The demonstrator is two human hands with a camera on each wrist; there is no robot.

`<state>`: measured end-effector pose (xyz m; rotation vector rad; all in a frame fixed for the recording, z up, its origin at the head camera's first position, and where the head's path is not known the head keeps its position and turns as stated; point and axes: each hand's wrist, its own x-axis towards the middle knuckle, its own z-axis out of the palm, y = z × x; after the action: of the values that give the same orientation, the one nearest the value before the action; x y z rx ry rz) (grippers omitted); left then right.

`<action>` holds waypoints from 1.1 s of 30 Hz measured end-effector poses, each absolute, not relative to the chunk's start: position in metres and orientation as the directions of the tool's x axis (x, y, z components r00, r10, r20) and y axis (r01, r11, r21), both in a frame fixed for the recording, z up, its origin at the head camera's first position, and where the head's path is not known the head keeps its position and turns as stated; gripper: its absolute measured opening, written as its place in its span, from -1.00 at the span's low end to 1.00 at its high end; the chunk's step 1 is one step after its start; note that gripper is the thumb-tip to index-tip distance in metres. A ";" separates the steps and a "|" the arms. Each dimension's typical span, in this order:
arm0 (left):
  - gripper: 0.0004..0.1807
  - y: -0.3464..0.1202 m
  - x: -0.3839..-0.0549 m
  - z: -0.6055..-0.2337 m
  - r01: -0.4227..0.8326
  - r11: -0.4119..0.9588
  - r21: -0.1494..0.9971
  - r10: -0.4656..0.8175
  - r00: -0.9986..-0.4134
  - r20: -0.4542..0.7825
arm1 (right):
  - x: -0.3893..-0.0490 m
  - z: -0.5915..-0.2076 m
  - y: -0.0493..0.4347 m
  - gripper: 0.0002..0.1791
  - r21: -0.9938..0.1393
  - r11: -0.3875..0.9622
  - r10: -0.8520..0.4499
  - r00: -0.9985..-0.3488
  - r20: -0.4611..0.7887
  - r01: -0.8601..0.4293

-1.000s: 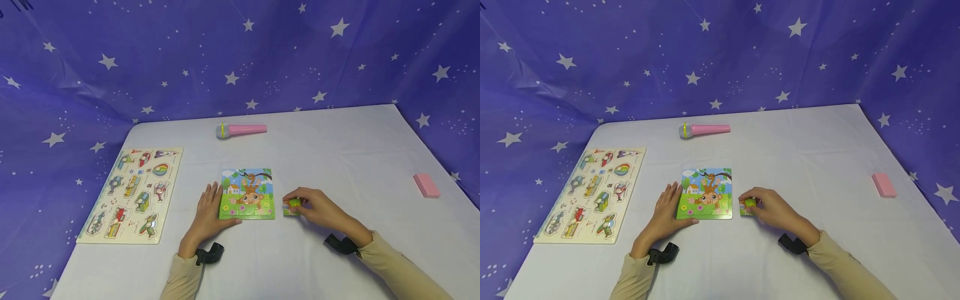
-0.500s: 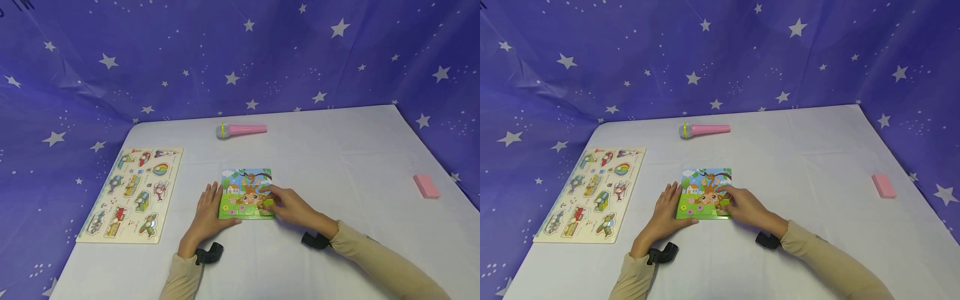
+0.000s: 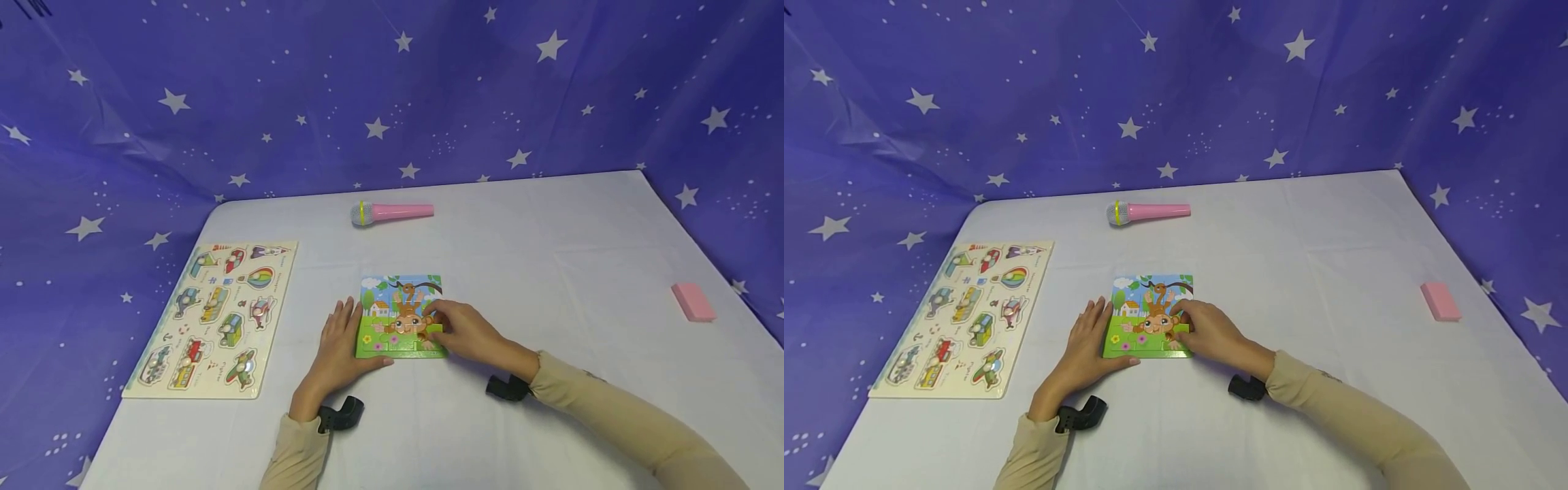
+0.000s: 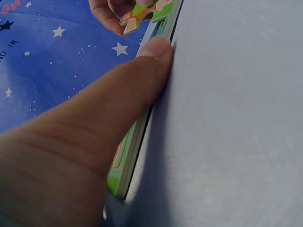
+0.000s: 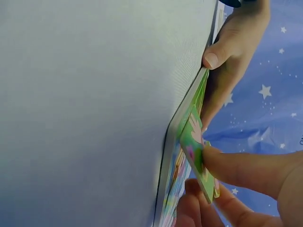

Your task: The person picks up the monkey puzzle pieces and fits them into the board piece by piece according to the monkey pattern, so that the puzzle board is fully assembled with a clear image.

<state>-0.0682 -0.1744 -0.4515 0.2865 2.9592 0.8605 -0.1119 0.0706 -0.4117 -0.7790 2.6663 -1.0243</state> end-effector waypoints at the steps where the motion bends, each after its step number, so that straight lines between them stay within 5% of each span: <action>1: 0.20 -0.175 -0.068 -0.452 0.163 0.829 0.536 0.189 -0.982 0.006 | -0.111 -0.412 0.070 -0.65 -0.644 0.643 -0.525 -0.851 0.023 -0.414; 12: 0.20 -0.175 -0.067 -0.450 0.157 0.828 0.539 0.186 -0.983 0.002 | -0.111 -0.416 0.065 -0.60 -0.428 0.759 -0.504 -0.859 0.092 -0.491; 21: 0.20 -0.174 -0.068 -0.452 0.162 0.829 0.534 0.188 -0.982 0.006 | -0.104 -0.416 0.070 -0.42 -0.409 0.746 -0.537 -0.838 0.095 -0.525; 33: 0.21 -0.173 -0.068 -0.450 0.147 0.829 0.539 0.179 -0.984 -0.007 | -0.068 -0.413 0.085 -0.29 -0.352 0.659 -0.695 -0.717 0.053 -0.665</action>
<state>-0.0680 -0.1735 -0.4501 0.2626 2.9499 0.8629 -0.0681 0.0851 -0.4133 -1.1431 2.7818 -0.5369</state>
